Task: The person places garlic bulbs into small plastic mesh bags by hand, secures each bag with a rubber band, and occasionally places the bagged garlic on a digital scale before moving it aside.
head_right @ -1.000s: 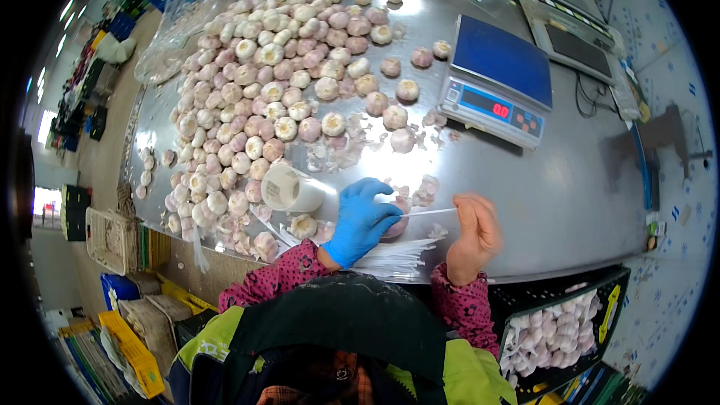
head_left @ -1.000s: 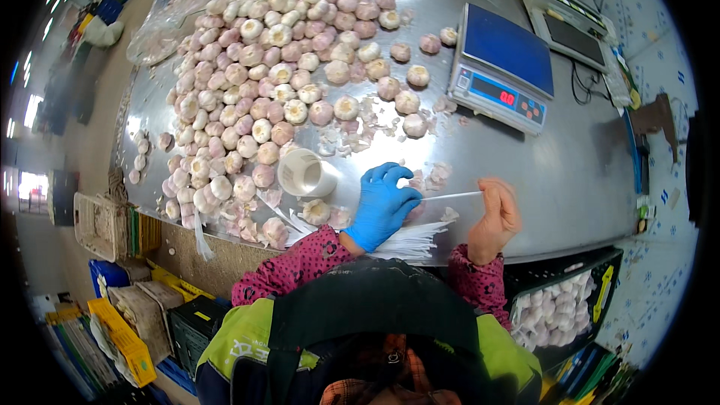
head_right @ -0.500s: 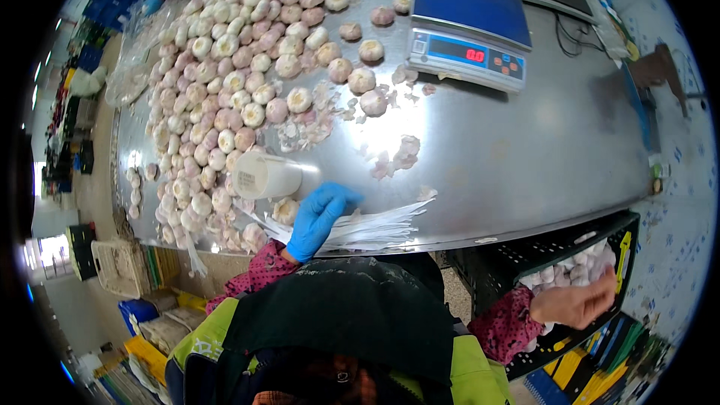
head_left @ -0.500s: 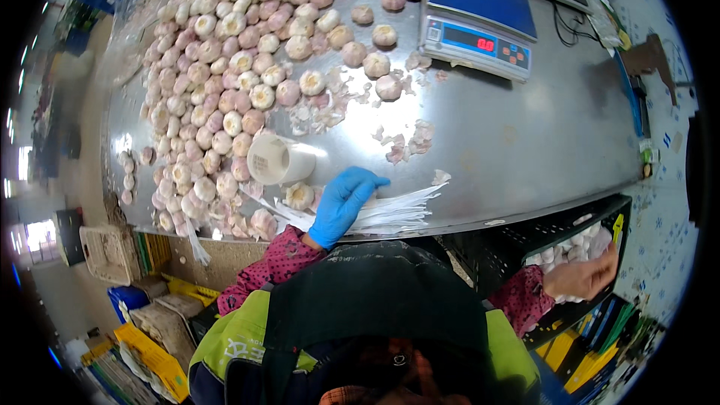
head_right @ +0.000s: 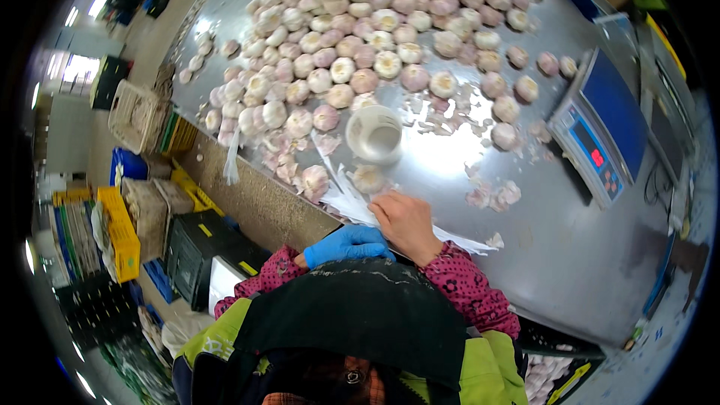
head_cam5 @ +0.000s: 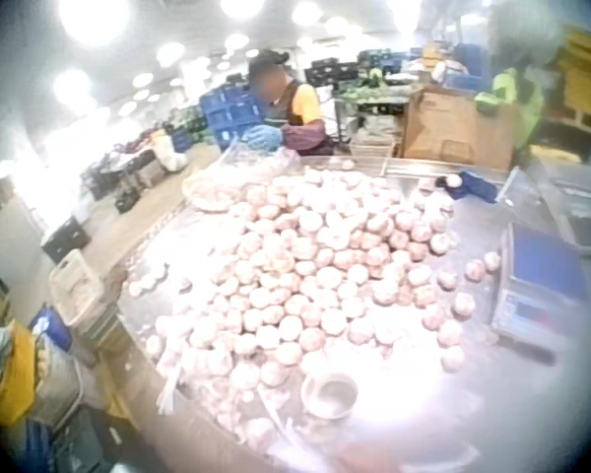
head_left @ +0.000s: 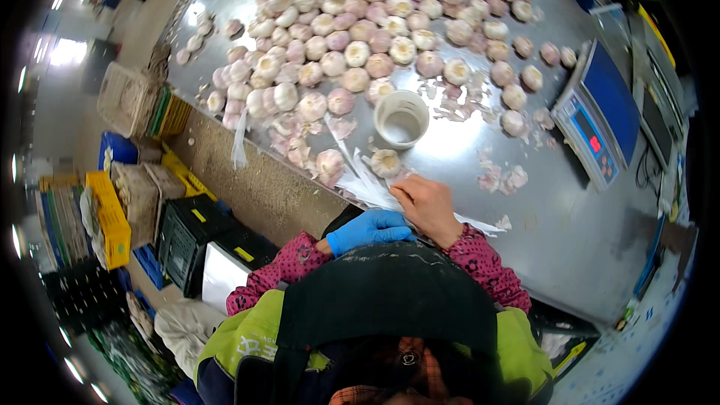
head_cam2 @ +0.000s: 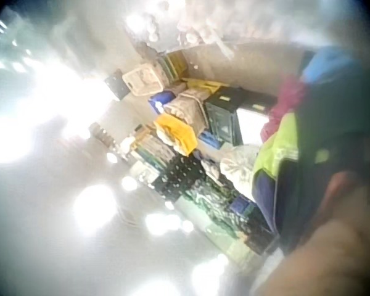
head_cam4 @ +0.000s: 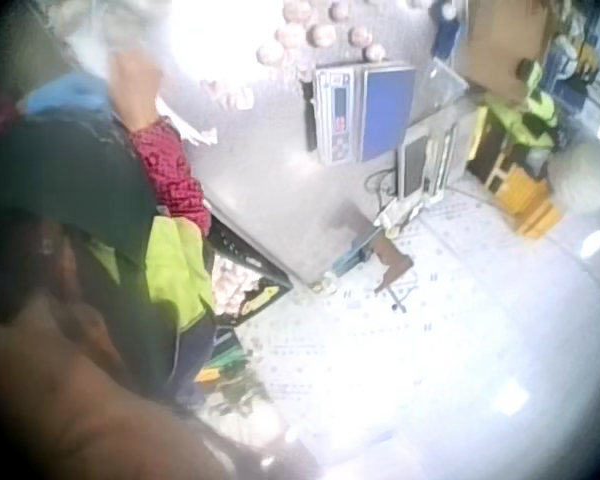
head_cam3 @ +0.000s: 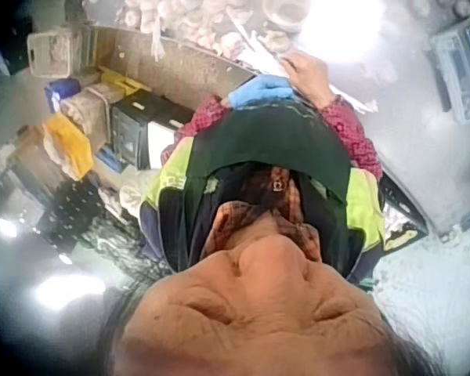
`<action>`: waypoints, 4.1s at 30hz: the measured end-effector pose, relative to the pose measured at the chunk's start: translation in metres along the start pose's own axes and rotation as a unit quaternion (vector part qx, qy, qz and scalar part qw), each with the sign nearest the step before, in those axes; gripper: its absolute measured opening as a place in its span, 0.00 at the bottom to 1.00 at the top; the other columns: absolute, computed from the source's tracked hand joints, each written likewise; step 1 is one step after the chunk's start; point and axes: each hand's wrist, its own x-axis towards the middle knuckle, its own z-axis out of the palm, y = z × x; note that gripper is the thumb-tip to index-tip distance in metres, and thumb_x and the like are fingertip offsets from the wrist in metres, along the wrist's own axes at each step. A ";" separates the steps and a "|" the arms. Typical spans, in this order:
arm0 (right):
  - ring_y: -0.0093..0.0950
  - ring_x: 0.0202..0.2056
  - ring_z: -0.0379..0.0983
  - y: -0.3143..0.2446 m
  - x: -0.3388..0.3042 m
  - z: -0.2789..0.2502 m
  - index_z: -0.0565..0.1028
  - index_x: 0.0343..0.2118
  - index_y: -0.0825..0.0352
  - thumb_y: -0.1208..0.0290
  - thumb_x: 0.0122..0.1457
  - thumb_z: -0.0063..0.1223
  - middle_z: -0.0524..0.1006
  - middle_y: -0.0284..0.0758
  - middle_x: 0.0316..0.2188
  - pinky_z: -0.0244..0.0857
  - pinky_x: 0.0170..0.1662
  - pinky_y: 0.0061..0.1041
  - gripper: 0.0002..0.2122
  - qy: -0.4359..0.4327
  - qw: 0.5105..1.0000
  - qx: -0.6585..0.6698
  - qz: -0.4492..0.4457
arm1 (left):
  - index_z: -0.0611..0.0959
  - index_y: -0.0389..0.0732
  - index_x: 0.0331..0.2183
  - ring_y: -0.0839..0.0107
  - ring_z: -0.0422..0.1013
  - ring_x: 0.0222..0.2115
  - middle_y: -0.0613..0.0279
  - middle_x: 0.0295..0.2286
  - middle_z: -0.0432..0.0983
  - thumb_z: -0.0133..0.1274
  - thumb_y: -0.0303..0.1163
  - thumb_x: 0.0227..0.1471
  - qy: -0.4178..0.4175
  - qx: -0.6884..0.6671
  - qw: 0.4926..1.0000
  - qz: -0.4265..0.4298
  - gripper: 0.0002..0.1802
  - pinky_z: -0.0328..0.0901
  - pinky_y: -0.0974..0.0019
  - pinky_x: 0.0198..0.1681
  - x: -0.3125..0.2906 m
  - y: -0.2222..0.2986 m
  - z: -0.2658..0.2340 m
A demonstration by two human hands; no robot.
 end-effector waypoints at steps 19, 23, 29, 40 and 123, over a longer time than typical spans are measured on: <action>0.39 0.24 0.74 -0.003 -0.007 -0.036 0.79 0.25 0.64 0.69 0.52 0.59 0.77 0.38 0.22 0.65 0.27 0.35 0.05 -0.242 0.967 0.037 -0.063 | 0.78 0.31 0.47 0.82 0.67 0.23 0.62 0.31 0.77 0.48 0.33 0.62 0.287 -0.321 0.899 0.083 0.16 0.58 0.80 0.23 -0.004 0.021 -0.031; 0.38 0.24 0.73 0.000 -0.021 -0.060 0.79 0.27 0.66 0.70 0.53 0.60 0.76 0.40 0.22 0.65 0.27 0.33 0.05 -0.246 0.966 0.035 -0.072 | 0.79 0.30 0.45 0.81 0.66 0.21 0.61 0.29 0.77 0.51 0.29 0.60 0.268 -0.296 0.912 0.092 0.14 0.58 0.79 0.22 0.006 0.044 -0.023; 0.16 0.20 0.62 -0.052 -0.007 -0.088 0.78 0.28 0.70 0.78 0.52 0.64 0.69 0.28 0.18 0.54 0.24 0.18 0.04 0.075 0.967 0.223 0.102 | 0.82 0.32 0.40 0.79 0.70 0.19 0.60 0.26 0.79 0.56 0.28 0.56 0.200 -0.188 0.958 0.085 0.11 0.63 0.77 0.21 0.017 0.074 0.006; 0.14 0.22 0.61 -0.028 -0.027 -0.083 0.76 0.27 0.70 0.80 0.56 0.59 0.70 0.26 0.22 0.54 0.26 0.16 0.04 0.085 0.934 0.333 0.099 | 0.79 0.35 0.39 0.77 0.70 0.19 0.57 0.33 0.79 0.54 0.27 0.57 0.185 -0.282 0.926 0.171 0.08 0.64 0.76 0.20 0.028 0.074 0.015; 0.23 0.24 0.73 0.002 0.073 -0.016 0.73 0.30 0.68 0.69 0.62 0.49 0.76 0.37 0.24 0.65 0.24 0.20 0.08 -0.077 0.762 0.545 0.341 | 0.79 0.44 0.49 0.63 0.70 0.44 0.58 0.45 0.72 0.53 0.18 0.46 0.527 0.260 0.789 0.178 0.25 0.66 0.63 0.48 0.004 0.010 -0.126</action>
